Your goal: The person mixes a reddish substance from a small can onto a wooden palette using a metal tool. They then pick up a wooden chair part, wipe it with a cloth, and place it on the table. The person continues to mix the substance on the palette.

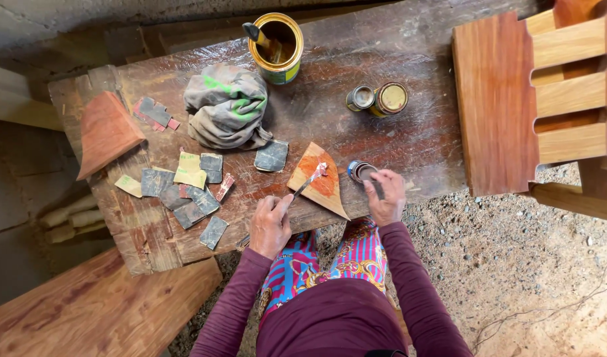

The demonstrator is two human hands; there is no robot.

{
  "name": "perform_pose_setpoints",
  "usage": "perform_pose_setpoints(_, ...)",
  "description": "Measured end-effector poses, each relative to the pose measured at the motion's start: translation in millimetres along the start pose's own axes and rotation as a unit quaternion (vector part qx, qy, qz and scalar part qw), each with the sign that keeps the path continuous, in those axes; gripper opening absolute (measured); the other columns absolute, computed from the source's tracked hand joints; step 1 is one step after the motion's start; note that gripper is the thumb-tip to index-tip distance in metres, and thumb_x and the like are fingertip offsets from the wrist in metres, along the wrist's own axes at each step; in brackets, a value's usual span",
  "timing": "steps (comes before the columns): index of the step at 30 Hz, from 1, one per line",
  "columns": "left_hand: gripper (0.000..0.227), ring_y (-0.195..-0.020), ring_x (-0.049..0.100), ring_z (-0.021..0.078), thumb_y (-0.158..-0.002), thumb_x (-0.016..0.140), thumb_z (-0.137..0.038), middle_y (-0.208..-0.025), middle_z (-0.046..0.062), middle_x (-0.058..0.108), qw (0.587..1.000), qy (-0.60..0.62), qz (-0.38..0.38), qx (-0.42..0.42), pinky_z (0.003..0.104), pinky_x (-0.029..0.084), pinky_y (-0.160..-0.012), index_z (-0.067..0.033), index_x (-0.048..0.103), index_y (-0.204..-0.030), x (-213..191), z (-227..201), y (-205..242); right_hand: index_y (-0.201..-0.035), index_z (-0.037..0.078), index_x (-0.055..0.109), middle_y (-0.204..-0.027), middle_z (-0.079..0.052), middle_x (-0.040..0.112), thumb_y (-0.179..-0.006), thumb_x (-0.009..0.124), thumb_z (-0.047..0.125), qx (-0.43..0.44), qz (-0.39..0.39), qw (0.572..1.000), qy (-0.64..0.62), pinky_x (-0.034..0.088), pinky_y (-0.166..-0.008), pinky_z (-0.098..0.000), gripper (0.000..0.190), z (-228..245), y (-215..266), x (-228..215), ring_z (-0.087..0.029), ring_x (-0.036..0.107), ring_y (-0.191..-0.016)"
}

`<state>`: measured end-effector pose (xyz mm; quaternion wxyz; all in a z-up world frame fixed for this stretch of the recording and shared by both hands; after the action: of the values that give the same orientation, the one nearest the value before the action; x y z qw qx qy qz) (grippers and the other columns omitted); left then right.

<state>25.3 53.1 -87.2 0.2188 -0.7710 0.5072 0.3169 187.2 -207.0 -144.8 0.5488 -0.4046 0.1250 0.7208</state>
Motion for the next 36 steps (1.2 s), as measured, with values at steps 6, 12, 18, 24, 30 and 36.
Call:
perform_pose_setpoints(6,0.042,-0.088,0.063,0.0295,-0.078,0.069,0.005,-0.092,0.012,0.063,1.000,-0.004,0.002,0.001,0.041,0.053,-0.074,-0.0045,0.073,-0.118,1,-2,6,-0.108,0.012,0.075,-0.122,-0.009,0.062,-0.090,0.081,0.021,0.011,-0.017,0.999,0.037,0.050,-0.092,-0.0431,0.021,0,10,11,-0.027,0.058,-0.107)
perform_pose_setpoints(12,0.039,-0.085,0.062,0.0300,-0.079,0.068,0.005,-0.090,0.011,0.063,1.000,-0.001,0.001,-0.001,0.042,0.052,-0.073,-0.0040,0.073,-0.116,2,-2,14,-0.117,0.010,0.070,-0.131,-0.013,0.053,-0.095,0.076,0.020,0.064,-0.047,0.997,-0.006,0.049,-0.099,-0.0444,0.025,-9,11,5,-0.029,0.054,-0.118)
perform_pose_setpoints(18,0.039,-0.086,0.062,0.0298,-0.080,0.067,0.005,-0.090,0.011,0.061,1.000,0.008,0.007,0.001,0.042,0.052,-0.074,-0.0039,0.073,-0.117,8,-4,18,-0.130,0.007,0.062,-0.135,-0.014,0.053,-0.103,0.060,0.026,0.017,-0.004,0.998,0.057,0.040,-0.111,-0.0503,0.034,5,-37,14,-0.033,0.048,-0.130)
perform_pose_setpoints(24,0.041,-0.087,0.062,0.0298,-0.079,0.066,0.006,-0.090,0.011,0.061,1.000,0.010,0.009,-0.005,0.042,0.052,-0.075,-0.0047,0.072,-0.118,7,-7,19,-0.132,0.009,0.063,-0.131,-0.013,0.058,-0.104,0.056,0.043,-0.051,0.106,0.980,0.162,0.036,-0.107,-0.0531,0.045,16,-64,71,-0.034,0.047,-0.129)
perform_pose_setpoints(30,0.042,-0.089,0.062,0.0314,-0.077,0.066,0.005,-0.091,0.012,0.062,0.999,-0.002,0.008,-0.034,0.043,0.052,-0.076,-0.0048,0.072,-0.117,6,6,26,-0.138,0.012,0.062,-0.131,-0.013,0.058,-0.104,0.050,0.055,-0.050,0.167,0.959,0.224,0.033,-0.105,-0.0545,0.056,12,-62,90,-0.035,0.044,-0.130)
perform_pose_setpoints(36,0.042,-0.087,0.062,0.0298,-0.077,0.067,0.005,-0.089,0.010,0.061,0.998,-0.021,0.025,-0.062,0.042,0.051,-0.075,-0.0067,0.073,-0.117,16,16,14,-0.142,0.016,0.060,-0.132,-0.014,0.058,-0.102,0.045,0.056,-0.025,0.186,0.940,0.283,0.031,-0.102,-0.0572,0.058,5,-64,97,-0.036,0.043,-0.128)
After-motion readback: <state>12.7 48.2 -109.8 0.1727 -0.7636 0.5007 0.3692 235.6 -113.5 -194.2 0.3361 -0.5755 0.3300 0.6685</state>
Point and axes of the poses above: each hand's wrist, its own y-axis away from the middle knuckle, its own x-axis out of the palm, z = x × y, the point moved 9 cm from there along -y, towards the middle knuckle
